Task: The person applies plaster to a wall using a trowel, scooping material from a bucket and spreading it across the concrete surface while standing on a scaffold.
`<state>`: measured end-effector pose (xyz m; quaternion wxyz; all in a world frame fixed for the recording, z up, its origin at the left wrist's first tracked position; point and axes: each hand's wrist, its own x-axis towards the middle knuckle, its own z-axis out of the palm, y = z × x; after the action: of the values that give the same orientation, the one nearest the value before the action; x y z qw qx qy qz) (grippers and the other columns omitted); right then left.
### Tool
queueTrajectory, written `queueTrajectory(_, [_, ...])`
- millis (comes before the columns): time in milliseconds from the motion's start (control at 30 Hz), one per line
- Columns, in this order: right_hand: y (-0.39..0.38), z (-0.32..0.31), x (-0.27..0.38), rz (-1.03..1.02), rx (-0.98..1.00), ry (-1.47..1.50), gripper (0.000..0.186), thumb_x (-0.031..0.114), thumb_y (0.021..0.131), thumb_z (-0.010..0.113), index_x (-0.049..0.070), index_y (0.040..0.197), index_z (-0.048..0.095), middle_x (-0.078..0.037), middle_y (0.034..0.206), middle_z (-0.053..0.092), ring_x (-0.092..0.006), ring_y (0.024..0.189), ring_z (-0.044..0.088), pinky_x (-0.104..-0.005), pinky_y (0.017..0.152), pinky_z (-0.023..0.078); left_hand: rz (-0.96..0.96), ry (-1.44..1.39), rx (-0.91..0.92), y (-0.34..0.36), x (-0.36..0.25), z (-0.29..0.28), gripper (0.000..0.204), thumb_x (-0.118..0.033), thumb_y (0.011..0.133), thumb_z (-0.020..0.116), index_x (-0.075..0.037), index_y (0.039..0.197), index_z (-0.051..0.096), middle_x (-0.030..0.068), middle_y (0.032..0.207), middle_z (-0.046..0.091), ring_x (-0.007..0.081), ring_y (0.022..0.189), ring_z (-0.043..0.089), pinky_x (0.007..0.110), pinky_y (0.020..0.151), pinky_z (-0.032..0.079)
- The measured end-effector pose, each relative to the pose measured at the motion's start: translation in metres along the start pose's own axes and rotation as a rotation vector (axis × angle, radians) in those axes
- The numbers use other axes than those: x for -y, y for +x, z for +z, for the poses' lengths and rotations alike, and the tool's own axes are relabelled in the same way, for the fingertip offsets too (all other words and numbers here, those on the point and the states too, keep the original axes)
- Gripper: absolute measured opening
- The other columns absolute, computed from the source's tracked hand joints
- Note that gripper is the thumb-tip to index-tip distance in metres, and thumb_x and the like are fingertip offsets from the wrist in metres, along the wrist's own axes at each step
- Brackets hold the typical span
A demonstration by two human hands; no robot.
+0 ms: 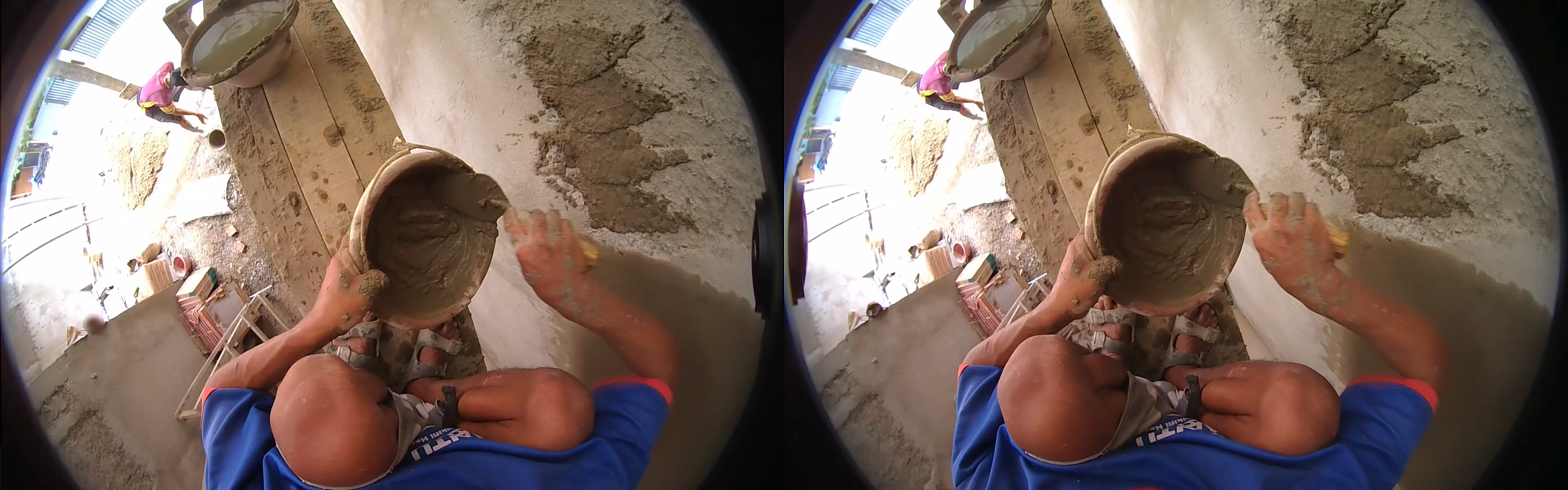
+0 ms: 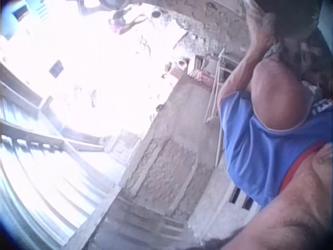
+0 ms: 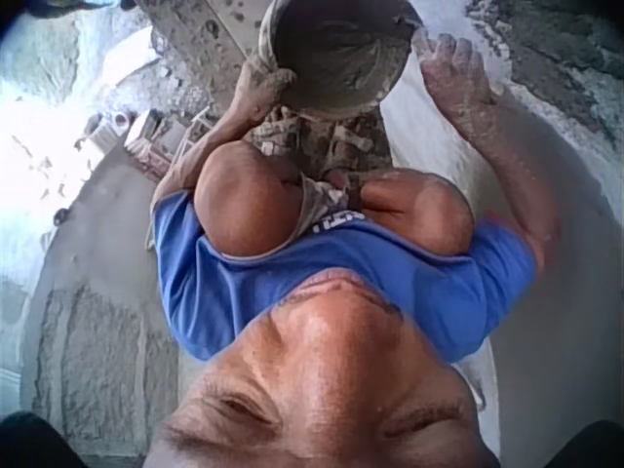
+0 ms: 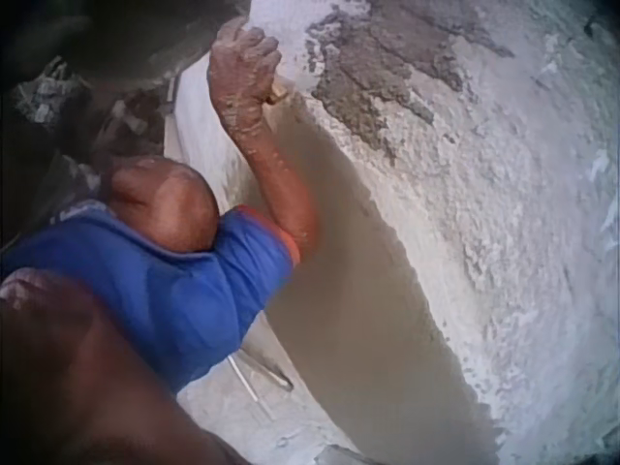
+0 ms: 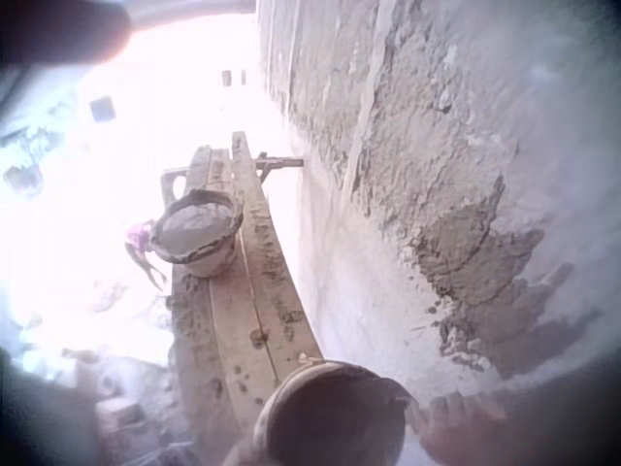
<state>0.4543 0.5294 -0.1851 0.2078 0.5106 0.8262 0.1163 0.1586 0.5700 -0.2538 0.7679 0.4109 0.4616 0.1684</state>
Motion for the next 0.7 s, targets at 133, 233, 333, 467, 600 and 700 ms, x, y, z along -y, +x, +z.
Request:
queueTrajectory(133, [-0.005,0.064,0.049,-0.041,0.09,0.364,0.035,0.009,0.081,0.055,0.002,0.115,0.056,-0.013,0.08,0.056,-0.0268,0.072,0.057,-0.0394,0.061,0.045,0.157,0.011,-0.108,-0.004,0.014,0.005,0.049,-0.003,0.077,0.056,0.004,0.125,0.046,0.0075,0.092,0.062,0.0131,0.073,0.057,0.026,0.062,0.046])
queueTrajectory(233, [-0.025,0.071,0.062,-0.084,0.005,0.721,0.036,0.012,0.081,0.059,-0.001,0.114,0.055,-0.015,0.078,0.055,-0.0316,0.064,0.055,-0.0439,0.057,0.045,0.218,0.05,-0.112,0.001,0.02,0.008,0.045,-0.004,0.078,0.055,0.004,0.122,0.048,0.0055,0.078,0.064,0.0109,0.058,0.058,0.024,0.048,0.048])
queueTrajectory(333, [-0.027,0.076,0.079,-0.091,-0.113,0.91,0.042,0.018,0.078,0.065,-0.001,0.115,0.055,-0.018,0.079,0.059,-0.0386,0.067,0.059,-0.0462,0.059,0.049,0.267,0.116,-0.103,0.001,0.026,0.0,0.045,-0.003,0.078,0.055,0.004,0.122,0.047,0.0056,0.078,0.064,0.0119,0.06,0.059,0.024,0.05,0.049])
queueTrajectory(467, [-0.015,0.055,0.074,0.109,0.251,1.004,0.04,0.018,0.077,0.068,0.003,0.113,0.058,-0.02,0.086,0.065,-0.0388,0.08,0.064,-0.0469,0.069,0.053,0.481,0.002,-0.197,0.01,0.038,0.001,0.042,-0.003,0.078,0.056,0.004,0.119,0.051,0.0051,0.083,0.064,0.0128,0.07,0.061,0.027,0.058,0.051])
queueTrajectory(600, [-0.019,0.037,0.049,0.168,0.277,0.94,0.034,0.016,0.08,0.061,0.003,0.111,0.058,-0.021,0.087,0.067,-0.0388,0.081,0.066,-0.046,0.074,0.053,0.244,0.01,-0.099,0.009,0.035,-0.003,0.042,-0.004,0.078,0.059,0.004,0.119,0.054,0.004,0.097,0.065,0.0133,0.085,0.061,0.028,0.074,0.051])
queueTrajectory(700, [-0.011,0.025,0.036,0.176,0.196,0.946,0.034,0.016,0.081,0.062,0.003,0.112,0.057,-0.021,0.089,0.067,-0.0381,0.083,0.066,-0.0452,0.075,0.053,0.211,-0.104,-0.078,0.007,0.038,-0.023,0.043,0.0,0.077,0.058,0.004,0.12,0.054,0.0055,0.102,0.064,0.0149,0.09,0.06,0.029,0.079,0.05])
